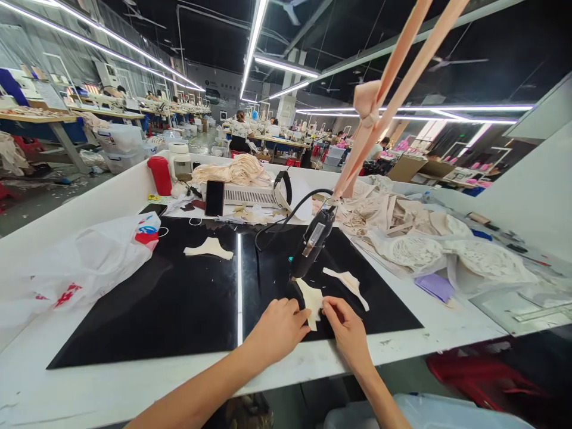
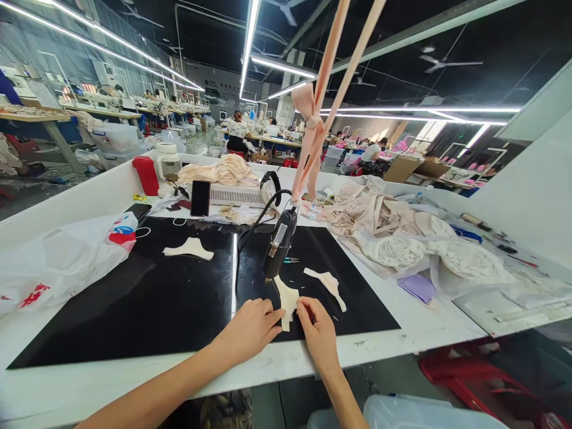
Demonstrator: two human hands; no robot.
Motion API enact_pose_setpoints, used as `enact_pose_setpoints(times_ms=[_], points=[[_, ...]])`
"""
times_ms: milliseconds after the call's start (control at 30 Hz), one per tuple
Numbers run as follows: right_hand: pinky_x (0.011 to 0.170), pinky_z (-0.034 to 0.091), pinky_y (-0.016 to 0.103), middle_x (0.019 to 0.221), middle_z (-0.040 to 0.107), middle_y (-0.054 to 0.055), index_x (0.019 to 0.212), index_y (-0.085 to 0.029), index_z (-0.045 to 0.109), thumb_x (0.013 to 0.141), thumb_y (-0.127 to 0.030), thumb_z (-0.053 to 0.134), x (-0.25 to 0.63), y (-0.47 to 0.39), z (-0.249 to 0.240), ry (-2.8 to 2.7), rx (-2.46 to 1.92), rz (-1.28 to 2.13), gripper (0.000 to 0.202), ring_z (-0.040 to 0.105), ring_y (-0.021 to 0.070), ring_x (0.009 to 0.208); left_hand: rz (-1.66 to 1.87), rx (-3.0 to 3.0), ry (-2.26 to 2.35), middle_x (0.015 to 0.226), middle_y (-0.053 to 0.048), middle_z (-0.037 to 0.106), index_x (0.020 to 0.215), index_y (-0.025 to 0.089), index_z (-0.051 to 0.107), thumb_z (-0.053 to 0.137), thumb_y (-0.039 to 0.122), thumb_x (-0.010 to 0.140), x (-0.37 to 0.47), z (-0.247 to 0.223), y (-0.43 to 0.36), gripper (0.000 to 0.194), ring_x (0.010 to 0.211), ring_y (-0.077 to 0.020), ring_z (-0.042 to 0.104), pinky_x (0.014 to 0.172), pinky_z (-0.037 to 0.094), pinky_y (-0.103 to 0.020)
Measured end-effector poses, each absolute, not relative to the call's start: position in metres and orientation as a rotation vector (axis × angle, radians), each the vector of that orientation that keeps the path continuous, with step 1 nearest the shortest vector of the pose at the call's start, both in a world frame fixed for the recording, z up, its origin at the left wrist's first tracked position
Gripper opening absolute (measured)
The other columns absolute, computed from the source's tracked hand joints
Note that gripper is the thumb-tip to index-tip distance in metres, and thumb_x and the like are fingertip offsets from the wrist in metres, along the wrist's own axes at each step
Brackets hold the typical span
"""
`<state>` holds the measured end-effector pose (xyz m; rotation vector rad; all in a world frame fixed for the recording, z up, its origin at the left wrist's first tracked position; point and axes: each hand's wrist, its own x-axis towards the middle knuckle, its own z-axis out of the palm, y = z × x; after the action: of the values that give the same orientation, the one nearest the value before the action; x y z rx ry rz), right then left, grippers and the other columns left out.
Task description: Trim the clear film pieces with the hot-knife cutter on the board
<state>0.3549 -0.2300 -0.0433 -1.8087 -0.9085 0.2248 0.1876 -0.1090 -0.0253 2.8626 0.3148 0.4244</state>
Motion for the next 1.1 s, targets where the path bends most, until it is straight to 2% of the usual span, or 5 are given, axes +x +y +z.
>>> enact_pose_setpoints(times_ms=[200, 533, 833, 967, 1100], points=[[0.048, 0.046, 0.028, 0.062, 0.068, 0.001, 0.094, -0.019, 0.066, 0.082, -0.063, 0.068, 0.375, -0.216, -0.028, -0.703, -1.667, 0.324, 0.045, 0.054, 0.0142, 0.045, 0.423, 2.870, 0.311, 0.097, -0.005, 0.064, 0.117, 0.022, 0.062, 0.056, 0.035, 0.102, 0.189, -0.024, -0.110, 0.020, 0.090, -0.0241, 0.064, 0.077, 0.049, -0.036], [0.078, 0.060, 0.032, 0.103, 0.073, 0.005, 0.098, -0.022, 0.059, 0.083, -0.054, 0.072, 0.394, -0.179, 0.018, -0.562, -1.339, 0.174, 0.037, 0.074, 0.0201, 0.092, 0.466, 2.877, 0.328, 0.093, -0.007, 0.063, 0.106, 0.020, 0.062, 0.054, 0.036, 0.103, 0.196, -0.033, -0.113, 0.019, 0.089, -0.0250, 0.065, 0.077, 0.048, -0.037], [0.052, 0.043, 0.025, 0.070, 0.052, -0.001, 0.079, -0.023, 0.060, 0.094, -0.052, 0.059, 0.343, -0.190, 0.039, -0.710, -1.292, 0.270, 0.032, 0.049, 0.0138, 0.060, 0.515, 2.777, 0.312, 0.097, -0.009, 0.066, 0.119, 0.020, 0.062, 0.055, 0.032, 0.101, 0.198, -0.038, -0.113, 0.023, 0.093, -0.0268, 0.067, 0.082, 0.052, -0.040], [0.049, 0.039, 0.025, 0.063, 0.050, -0.001, 0.073, -0.023, 0.060, 0.094, -0.052, 0.060, 0.317, -0.194, 0.032, -0.798, -1.334, 0.376, 0.036, 0.045, 0.0138, 0.056, 0.489, 2.142, 0.335, 0.104, -0.008, 0.069, 0.114, 0.020, 0.067, 0.049, 0.020, 0.099, 0.190, -0.028, -0.105, 0.023, 0.102, -0.0246, 0.066, 0.096, 0.049, -0.041], [0.051, 0.040, 0.026, 0.063, 0.051, 0.001, 0.068, -0.022, 0.060, 0.096, -0.054, 0.056, 0.296, -0.192, 0.020, -0.908, -1.415, 0.467, 0.043, 0.046, 0.0150, 0.057, 0.441, 1.633, 0.414, 0.096, -0.008, 0.070, 0.104, 0.014, 0.064, 0.029, 0.031, 0.106, 0.177, -0.023, -0.092, 0.038, 0.092, -0.0190, 0.067, 0.083, 0.053, -0.033]])
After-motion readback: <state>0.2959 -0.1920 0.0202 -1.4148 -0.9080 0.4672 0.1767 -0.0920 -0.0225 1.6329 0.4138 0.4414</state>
